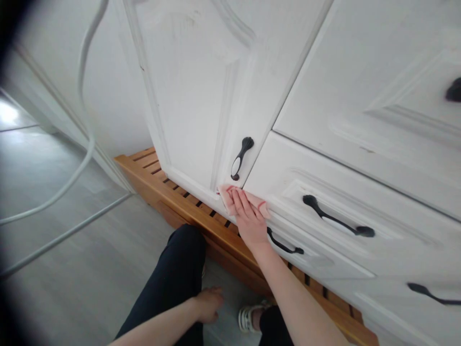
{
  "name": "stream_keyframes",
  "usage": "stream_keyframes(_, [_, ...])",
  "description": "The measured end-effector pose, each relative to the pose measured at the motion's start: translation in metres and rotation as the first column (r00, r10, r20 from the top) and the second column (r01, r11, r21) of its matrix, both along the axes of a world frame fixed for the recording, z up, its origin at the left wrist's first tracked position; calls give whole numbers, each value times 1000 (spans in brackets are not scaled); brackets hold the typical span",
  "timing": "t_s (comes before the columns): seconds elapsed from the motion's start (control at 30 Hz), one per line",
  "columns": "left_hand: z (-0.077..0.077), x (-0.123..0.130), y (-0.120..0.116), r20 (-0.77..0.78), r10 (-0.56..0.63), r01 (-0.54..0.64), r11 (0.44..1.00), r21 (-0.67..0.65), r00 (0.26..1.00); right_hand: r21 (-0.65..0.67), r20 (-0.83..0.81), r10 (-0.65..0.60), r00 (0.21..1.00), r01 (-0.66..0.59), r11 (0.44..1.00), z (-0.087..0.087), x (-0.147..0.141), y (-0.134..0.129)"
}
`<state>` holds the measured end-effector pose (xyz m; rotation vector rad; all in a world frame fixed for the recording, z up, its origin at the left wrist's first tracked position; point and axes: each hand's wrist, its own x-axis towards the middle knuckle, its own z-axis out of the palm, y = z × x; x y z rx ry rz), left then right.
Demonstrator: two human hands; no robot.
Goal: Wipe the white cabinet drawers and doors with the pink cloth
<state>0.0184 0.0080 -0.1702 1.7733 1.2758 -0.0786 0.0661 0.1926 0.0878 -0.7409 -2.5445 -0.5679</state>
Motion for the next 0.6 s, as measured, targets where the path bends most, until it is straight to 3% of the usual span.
stream_keyframes(0.1, [2, -4, 9, -57, 53, -52, 998, 21, 997, -175, 76, 95, 993, -81, 981, -31, 8, 3])
stream_keyframes(0.17, [4, -6, 9, -77, 54, -52, 998, 27, 996, -324, 73, 168, 983, -136, 936, -56, 12, 3])
stream_keyframes(0.27, [7, -6, 5, -99, -5, 5, 1000, 6, 995, -465, 28, 239, 971, -199, 863, -88, 10, 8])
stream_keyframes(0.33, [6, -6, 1, -114, -49, 48, 999, -16, 992, -523, 5, 261, 965, -220, 823, -99, 4, 13])
stream_keyframes(0.47, [5, 0, 1, -142, -83, 78, 996, -44, 986, -676, -103, 277, 955, -272, 685, -95, -1, 29])
stream_keyframes(0.53, [6, 4, 4, -145, -79, 72, 996, -53, 986, -759, -202, 254, 946, -315, 569, -86, 2, 35])
stream_keyframes(0.6, [7, 7, 6, -144, -77, 69, 996, -63, 987, -827, -326, 186, 927, -374, 420, -77, 6, 38])
